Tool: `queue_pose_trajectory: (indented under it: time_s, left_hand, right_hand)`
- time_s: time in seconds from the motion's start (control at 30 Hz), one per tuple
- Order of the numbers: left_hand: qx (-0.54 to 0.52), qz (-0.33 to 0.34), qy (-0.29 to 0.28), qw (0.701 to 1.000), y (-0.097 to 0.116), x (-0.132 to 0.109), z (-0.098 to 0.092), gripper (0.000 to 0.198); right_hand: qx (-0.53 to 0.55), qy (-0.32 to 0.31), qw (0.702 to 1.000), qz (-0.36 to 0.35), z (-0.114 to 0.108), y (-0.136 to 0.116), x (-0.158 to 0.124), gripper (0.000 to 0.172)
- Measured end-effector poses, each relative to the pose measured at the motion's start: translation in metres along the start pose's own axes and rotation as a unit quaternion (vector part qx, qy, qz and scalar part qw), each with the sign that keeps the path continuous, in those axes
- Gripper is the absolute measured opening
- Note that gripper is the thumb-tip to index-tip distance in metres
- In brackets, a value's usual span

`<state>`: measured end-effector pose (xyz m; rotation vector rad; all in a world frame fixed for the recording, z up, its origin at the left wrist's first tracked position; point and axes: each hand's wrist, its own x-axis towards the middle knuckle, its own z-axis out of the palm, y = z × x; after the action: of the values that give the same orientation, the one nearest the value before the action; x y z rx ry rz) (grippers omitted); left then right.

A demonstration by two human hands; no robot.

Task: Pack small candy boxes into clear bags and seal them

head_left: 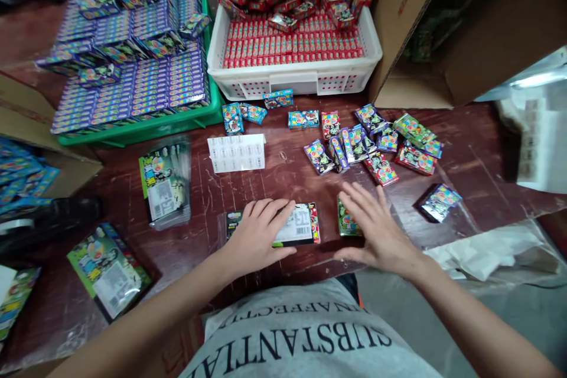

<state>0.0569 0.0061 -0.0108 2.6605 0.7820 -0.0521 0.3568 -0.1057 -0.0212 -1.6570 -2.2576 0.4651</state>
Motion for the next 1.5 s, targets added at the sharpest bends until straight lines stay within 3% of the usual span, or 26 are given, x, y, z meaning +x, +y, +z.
queue_pose_trajectory:
  time_s: [0.1, 0.2, 0.33, 0.53, 0.73, 0.93, 1.17, 1.37, 1.43, 1.5]
  left_hand:
    - [-0.005, -0.008, 0.003, 1.0, 0.0, 0.001, 0.002, 0.091]
    - [-0.021, 0.004, 0.013, 1.0, 0.005, 0.006, 0.003, 0.091]
    - [-0.053, 0.012, 0.026, 0.998, 0.01, 0.008, 0.003, 0.093]
    - [-0.05, -0.03, 0.06, 0.996, 0.007, -0.002, -0.001, 0.095]
    - [-0.04, -0.039, 0.121, 0.991, 0.007, -0.004, -0.009, 0.095]
    - [-0.053, -0.019, 0.115, 0.992, 0.009, -0.005, -0.012, 0.098]
    - [-0.024, -0.07, 0.146, 0.986, 0.011, -0.009, -0.01, 0.091]
    - [-0.037, -0.044, 0.118, 0.991, 0.015, -0.012, -0.007, 0.091]
    - [-0.057, -0.094, 0.152, 0.982, 0.018, -0.01, -0.008, 0.089]
    - [-0.082, -0.167, 0.196, 0.963, 0.023, -0.006, -0.01, 0.091]
  right_hand:
    - [0.002, -0.013, 1.0, 0.019, -0.008, 0.02, -0.011, 0.097]
    - [0.039, -0.026, 0.999, -0.002, -0.005, 0.025, -0.007, 0.083]
    - [0.064, -0.025, 0.997, -0.029, -0.001, 0.012, 0.01, 0.074]
    - [0.042, 0.002, 0.998, -0.047, -0.009, -0.004, 0.016, 0.067]
    - [0.006, 0.125, 0.992, 0.01, -0.013, -0.006, 0.023, 0.072]
    - [0.044, 0.021, 0.998, -0.042, -0.015, -0.017, 0.029, 0.075]
    - [0.021, 0.083, 0.996, -0.025, -0.007, -0.026, 0.028, 0.056]
    - [0.081, -0.06, 0.986, -0.13, -0.021, -0.017, 0.049, 0.078]
    - [0.103, -0.044, 0.988, -0.108, -0.023, -0.017, 0.056, 0.088]
    - [0.153, 0.011, 0.987, -0.051, -0.019, -0.023, 0.064, 0.086]
